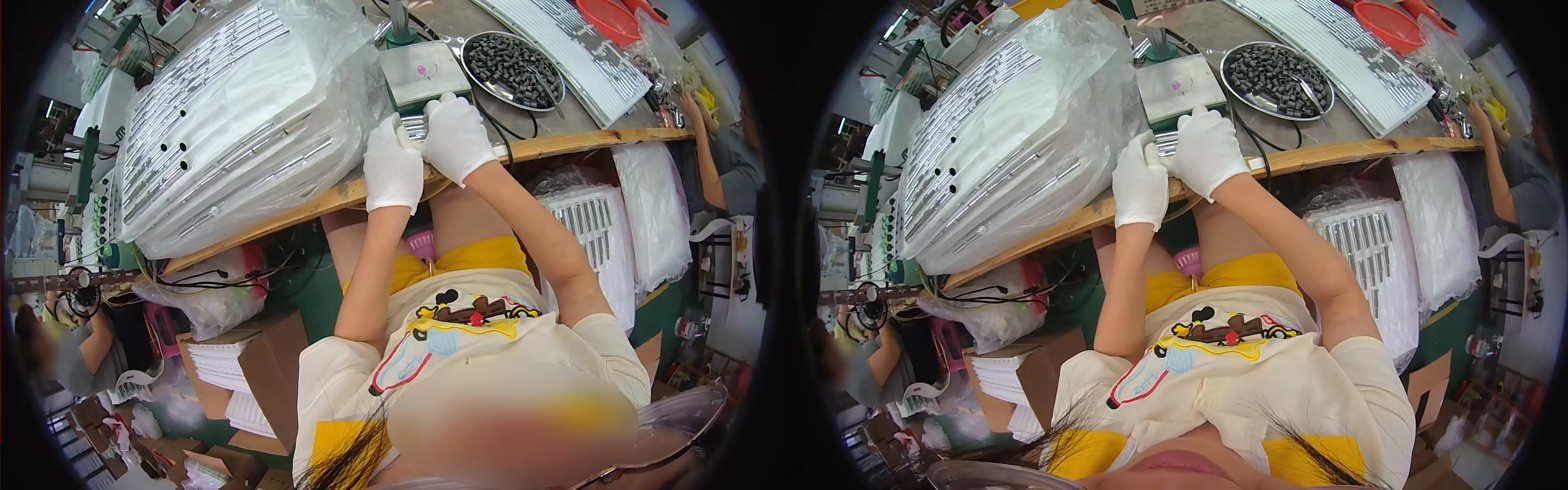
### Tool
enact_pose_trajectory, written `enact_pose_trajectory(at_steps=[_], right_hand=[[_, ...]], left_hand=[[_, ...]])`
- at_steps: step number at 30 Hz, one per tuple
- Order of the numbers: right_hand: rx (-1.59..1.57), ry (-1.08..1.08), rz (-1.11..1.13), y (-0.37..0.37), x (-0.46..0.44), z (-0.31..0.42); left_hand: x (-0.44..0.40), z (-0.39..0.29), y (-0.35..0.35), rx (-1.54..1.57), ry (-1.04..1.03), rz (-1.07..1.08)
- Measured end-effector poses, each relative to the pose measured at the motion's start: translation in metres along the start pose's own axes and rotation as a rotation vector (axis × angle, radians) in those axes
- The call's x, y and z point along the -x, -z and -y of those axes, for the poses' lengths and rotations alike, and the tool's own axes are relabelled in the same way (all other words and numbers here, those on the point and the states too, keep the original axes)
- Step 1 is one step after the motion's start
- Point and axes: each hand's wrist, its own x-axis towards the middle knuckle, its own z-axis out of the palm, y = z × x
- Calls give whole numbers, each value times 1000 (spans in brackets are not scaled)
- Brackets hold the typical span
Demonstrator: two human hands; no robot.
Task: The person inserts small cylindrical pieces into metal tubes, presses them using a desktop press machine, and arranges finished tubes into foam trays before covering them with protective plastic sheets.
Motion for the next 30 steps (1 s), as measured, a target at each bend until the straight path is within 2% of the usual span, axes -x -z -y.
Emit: enact_pose_trajectory(at_steps=[1, 5, 7, 11, 14, 16, 18, 20, 22, 24, 25, 27, 30], right_hand=[[-92, -25, -38, 1, 0, -1], [-136, -59, -147, -11, -2, -6], [-421, -110, -187, -16, -4, -13], [-512, -197, -44, -3, -1, -14], [-650, -104, 59, -7, -6, -35], [-636, 144, 134, 4, -10, -44], [-643, 143, 208, 13, -12, -48], [-639, 111, 350, 14, -14, -49], [-627, 142, 462, 26, -17, -44], [-563, 253, 357, 25, -17, -38], [-560, 229, 354, 23, -20, -35], [-349, 331, 515, 18, -29, -34], [-412, 385, 581, 14, -39, -39]], left_hand=[[1, -3, 2, 10, 17, 3], [0, 4, -2, 18, -6, -24], [-2, 3, -1, 45, 9, -22], [0, 10, -9, 99, -12, -94], [2, 7, -7, 191, 84, -85], [4, 6, -5, 193, 94, -88], [5, 4, -3, 198, 101, -88], [9, 2, -3, -96, -50, -52], [9, 1, -4, -70, -54, -13], [6, -1, -4, -39, -64, 32], [6, -4, -2, -23, -42, 28], [5, -4, -2, 28, -24, 6], [6, -12, -1, 106, 9, 15]])
